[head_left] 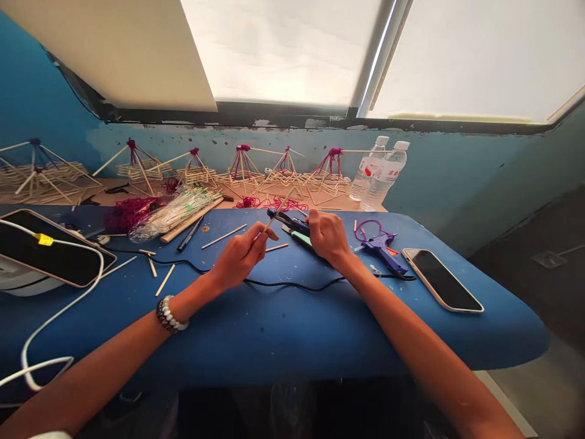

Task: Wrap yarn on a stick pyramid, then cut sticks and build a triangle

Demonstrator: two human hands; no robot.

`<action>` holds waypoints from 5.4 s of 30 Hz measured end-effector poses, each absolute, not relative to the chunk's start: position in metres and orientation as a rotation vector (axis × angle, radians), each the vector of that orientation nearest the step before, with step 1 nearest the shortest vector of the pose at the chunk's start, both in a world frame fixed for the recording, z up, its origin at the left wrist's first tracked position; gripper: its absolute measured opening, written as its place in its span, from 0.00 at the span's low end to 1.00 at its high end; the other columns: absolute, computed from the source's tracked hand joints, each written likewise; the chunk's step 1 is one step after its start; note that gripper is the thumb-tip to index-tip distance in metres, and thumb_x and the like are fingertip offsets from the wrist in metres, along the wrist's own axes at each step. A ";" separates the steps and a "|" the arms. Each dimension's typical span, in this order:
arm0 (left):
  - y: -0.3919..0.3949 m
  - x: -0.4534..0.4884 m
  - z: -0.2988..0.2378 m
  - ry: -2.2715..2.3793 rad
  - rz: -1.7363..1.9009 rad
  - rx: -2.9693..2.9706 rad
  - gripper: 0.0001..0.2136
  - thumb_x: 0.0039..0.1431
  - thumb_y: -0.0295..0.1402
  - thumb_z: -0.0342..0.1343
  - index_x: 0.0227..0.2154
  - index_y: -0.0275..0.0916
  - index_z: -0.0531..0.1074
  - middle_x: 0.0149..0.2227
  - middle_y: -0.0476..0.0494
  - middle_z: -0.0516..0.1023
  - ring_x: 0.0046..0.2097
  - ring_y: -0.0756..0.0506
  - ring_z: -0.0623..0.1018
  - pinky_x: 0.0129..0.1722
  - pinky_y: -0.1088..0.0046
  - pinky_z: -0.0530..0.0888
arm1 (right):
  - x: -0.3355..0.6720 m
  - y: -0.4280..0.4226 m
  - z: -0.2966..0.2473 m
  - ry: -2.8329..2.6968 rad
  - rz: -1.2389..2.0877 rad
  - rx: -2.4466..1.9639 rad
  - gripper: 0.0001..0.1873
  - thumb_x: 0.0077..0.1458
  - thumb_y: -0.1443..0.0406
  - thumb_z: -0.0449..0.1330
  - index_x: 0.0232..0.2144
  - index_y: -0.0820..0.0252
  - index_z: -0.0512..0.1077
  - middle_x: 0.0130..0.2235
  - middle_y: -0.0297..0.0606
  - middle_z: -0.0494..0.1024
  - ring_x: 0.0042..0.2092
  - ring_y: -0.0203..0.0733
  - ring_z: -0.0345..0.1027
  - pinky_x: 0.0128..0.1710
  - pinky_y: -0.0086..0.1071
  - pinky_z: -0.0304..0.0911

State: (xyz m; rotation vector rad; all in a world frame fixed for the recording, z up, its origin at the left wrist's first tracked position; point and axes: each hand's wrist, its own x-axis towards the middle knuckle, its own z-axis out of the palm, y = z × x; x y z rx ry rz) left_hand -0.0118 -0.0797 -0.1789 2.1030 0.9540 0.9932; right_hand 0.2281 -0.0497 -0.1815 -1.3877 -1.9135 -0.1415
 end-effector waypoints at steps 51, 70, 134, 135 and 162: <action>-0.034 -0.050 -0.168 1.783 0.638 2.491 0.19 0.73 0.43 0.45 0.46 0.41 0.79 0.34 0.41 0.81 0.37 0.41 0.79 0.34 0.69 0.66 | 0.249 -0.041 -0.186 -1.670 -0.102 -1.516 0.49 0.74 0.48 0.24 0.29 0.59 0.80 0.32 0.48 0.81 0.35 0.48 0.74 0.36 0.39 0.55; -0.048 -0.043 -0.172 1.386 0.214 2.800 0.09 0.65 0.39 0.56 0.36 0.43 0.79 0.37 0.45 0.84 0.36 0.44 0.80 0.30 0.71 0.58 | 0.241 -0.052 -0.173 -1.721 0.227 -1.519 0.48 0.67 0.34 0.31 0.21 0.57 0.73 0.23 0.43 0.75 0.29 0.45 0.72 0.31 0.35 0.54; -0.077 -0.015 -0.186 0.883 1.225 2.253 0.10 0.79 0.40 0.39 0.44 0.42 0.62 0.24 0.57 0.63 0.23 0.53 0.63 0.26 0.76 0.63 | 0.208 -0.091 -0.164 -1.972 -0.003 -1.391 0.13 0.53 0.61 0.60 0.41 0.55 0.74 0.35 0.40 0.83 0.34 0.48 0.74 0.32 0.33 0.52; -0.076 -0.015 -0.186 0.870 1.230 2.271 0.10 0.79 0.39 0.39 0.44 0.42 0.62 0.24 0.57 0.63 0.23 0.53 0.63 0.26 0.76 0.63 | 0.209 -0.091 -0.163 -1.971 -0.002 -1.391 0.13 0.53 0.61 0.60 0.41 0.55 0.74 0.34 0.40 0.83 0.33 0.48 0.74 0.32 0.33 0.52; -0.075 -0.018 -0.189 0.941 1.315 2.322 0.12 0.79 0.41 0.40 0.46 0.43 0.66 0.24 0.55 0.66 0.22 0.52 0.66 0.26 0.74 0.66 | 0.210 -0.090 -0.162 -1.983 -0.028 -1.425 0.13 0.55 0.59 0.60 0.41 0.56 0.76 0.31 0.39 0.81 0.32 0.47 0.72 0.32 0.34 0.51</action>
